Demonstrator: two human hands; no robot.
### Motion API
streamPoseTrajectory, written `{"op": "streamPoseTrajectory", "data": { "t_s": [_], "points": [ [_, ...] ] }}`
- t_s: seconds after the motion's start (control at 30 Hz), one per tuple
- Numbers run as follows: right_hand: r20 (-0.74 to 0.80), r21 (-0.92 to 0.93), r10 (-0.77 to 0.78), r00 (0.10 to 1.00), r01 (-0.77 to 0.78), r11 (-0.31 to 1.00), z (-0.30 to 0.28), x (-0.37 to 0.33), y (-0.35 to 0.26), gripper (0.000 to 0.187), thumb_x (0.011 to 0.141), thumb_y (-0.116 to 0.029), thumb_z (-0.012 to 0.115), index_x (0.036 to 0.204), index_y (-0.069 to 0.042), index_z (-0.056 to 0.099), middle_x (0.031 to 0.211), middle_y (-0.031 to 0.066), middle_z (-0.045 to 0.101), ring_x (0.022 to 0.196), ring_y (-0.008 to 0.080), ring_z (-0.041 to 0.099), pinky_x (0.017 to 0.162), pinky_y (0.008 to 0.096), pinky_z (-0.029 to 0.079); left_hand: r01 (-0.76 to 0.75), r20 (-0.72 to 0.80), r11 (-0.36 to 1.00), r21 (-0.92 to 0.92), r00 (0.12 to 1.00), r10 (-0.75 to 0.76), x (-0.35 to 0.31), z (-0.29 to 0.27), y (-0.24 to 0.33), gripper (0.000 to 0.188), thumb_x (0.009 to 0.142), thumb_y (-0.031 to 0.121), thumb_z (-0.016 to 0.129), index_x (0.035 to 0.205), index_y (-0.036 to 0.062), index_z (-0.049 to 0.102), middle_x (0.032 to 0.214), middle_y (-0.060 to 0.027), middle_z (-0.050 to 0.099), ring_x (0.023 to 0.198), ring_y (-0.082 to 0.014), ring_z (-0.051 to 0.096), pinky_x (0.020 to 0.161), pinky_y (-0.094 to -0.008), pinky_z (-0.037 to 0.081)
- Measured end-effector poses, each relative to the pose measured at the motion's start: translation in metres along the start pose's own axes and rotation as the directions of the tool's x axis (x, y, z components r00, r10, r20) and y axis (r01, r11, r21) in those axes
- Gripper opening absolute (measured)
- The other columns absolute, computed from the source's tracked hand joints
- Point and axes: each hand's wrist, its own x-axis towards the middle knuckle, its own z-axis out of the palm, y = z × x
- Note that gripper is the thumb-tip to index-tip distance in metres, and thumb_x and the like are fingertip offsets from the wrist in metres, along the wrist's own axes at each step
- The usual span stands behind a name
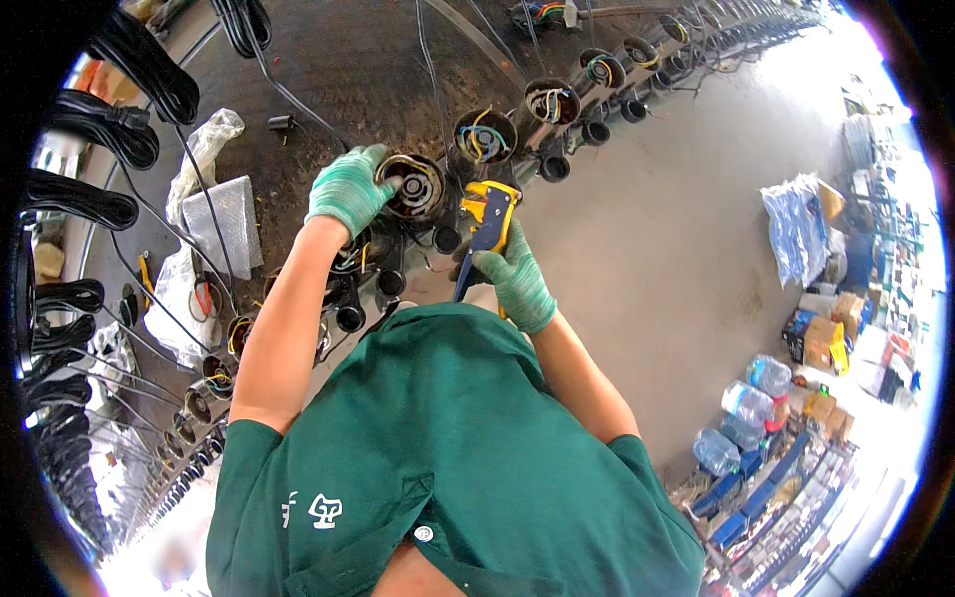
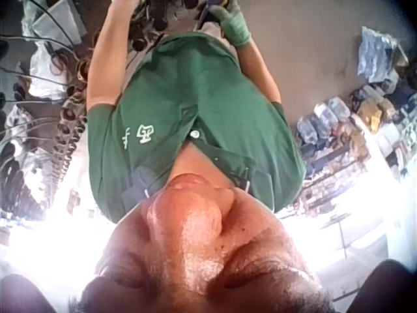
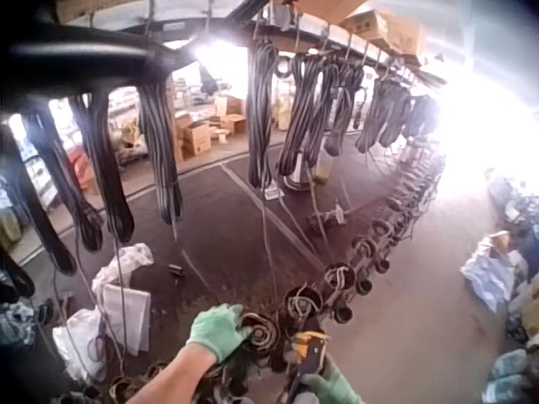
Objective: The person uses a yellow and blue crimping tool to secure connectors onto wires protruding from a row of cylindrical metal housings. They repeatedly position the tool over the wire ends and squeeze the handles to crimp the connectors in place. The person also briefly uses a pair of scissors to trim a wire before resuming the crimping process.
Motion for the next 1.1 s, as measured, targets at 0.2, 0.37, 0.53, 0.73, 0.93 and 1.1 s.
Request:
{"op": "streamPoseTrajectory", "data": {
  "t_s": [0.2, 0.37, 0.53, 0.73, 0.93, 1.1],
  "points": [
    [0.119, -0.091, 0.074, 0.99, -0.064, 0.994, -0.052, 0.035, -0.008, 0.06, 0.094, -0.004, 0.064, 0.149, -0.009, 0.041, 0.12, 0.0057, 0.061, 0.108, 0.0175, 0.061, 0.1, 0.0355, 0.053, -0.008, -0.058, 1.0, 0.007, 0.998, 0.009, 0.011, -0.012, 0.023, 0.031, 0.096, 0.025, 0.071, 0.121, 0.0068, 0.07, 0.113, -0.0163, 0.073, 0.107, -0.0407, 0.068, 0.091, -0.0488, 0.055],
    [0.2, -0.151, 0.156, 0.967, -0.126, 0.98, -0.068, 0.052, -0.031, 0.059, 0.095, -0.006, 0.065, 0.149, -0.009, 0.042, 0.122, 0.0026, 0.058, 0.111, 0.0137, 0.055, 0.104, 0.0324, 0.047, -0.054, -0.005, 0.908, -0.416, 0.998, 0.057, 0.008, -0.016, 0.054, 0.031, 0.097, 0.012, 0.067, 0.127, 0.0037, 0.07, 0.118, -0.0175, 0.075, 0.103, -0.0303, 0.072, 0.094, -0.0393, 0.055],
    [0.293, -0.262, 0.199, 0.935, -0.122, 0.957, -0.081, 0.061, -0.048, 0.061, 0.096, -0.008, 0.065, 0.152, -0.008, 0.039, 0.118, 0.0028, 0.056, 0.108, 0.0128, 0.053, 0.102, 0.0313, 0.046, 0.015, 0.126, 0.685, -0.729, 0.986, 0.113, 0.007, -0.005, 0.051, 0.035, 0.096, 0.004, 0.063, 0.131, 0.0013, 0.071, 0.114, -0.0181, 0.076, 0.098, -0.0196, 0.07, 0.091, -0.0312, 0.055],
    [0.254, -0.195, 0.159, 0.954, -0.111, 0.975, -0.088, 0.056, -0.044, 0.059, 0.096, -0.007, 0.066, 0.149, -0.006, 0.041, 0.116, 0.0018, 0.056, 0.105, 0.0129, 0.054, 0.101, 0.0306, 0.048, -0.156, -0.01, 0.907, -0.391, 0.986, 0.166, 0.014, -0.005, 0.054, 0.035, 0.092, 0.003, 0.07, 0.126, 0.0032, 0.073, 0.11, -0.0161, 0.076, 0.096, -0.0276, 0.072, 0.088, -0.0349, 0.056],
    [0.227, -0.203, 0.13, 0.965, -0.083, 0.976, -0.083, 0.051, -0.038, 0.059, 0.095, -0.01, 0.068, 0.148, -0.008, 0.041, 0.118, 0.0024, 0.058, 0.105, 0.0141, 0.057, 0.096, 0.0325, 0.054, -0.252, -0.172, 0.953, -0.167, 0.959, 0.224, 0.012, -0.004, 0.056, 0.021, 0.091, 0.008, 0.074, 0.111, 0.0026, 0.075, 0.1, -0.0157, 0.069, 0.096, -0.0331, 0.07, 0.086, -0.0399, 0.056],
    [0.201, -0.161, 0.126, 0.971, -0.094, 0.982, -0.059, 0.046, -0.039, 0.062, 0.095, -0.007, 0.064, 0.153, -0.009, 0.04, 0.121, 0.0049, 0.06, 0.108, 0.0165, 0.061, 0.099, 0.0356, 0.055, -0.292, -0.297, 0.862, -0.414, 0.939, 0.175, -0.001, 0.031, 0.046, 0.021, 0.094, 0.003, 0.07, 0.114, 0.0012, 0.066, 0.098, -0.0162, 0.065, 0.09, -0.0337, 0.066, 0.084, -0.0387, 0.055]
  ]
}}
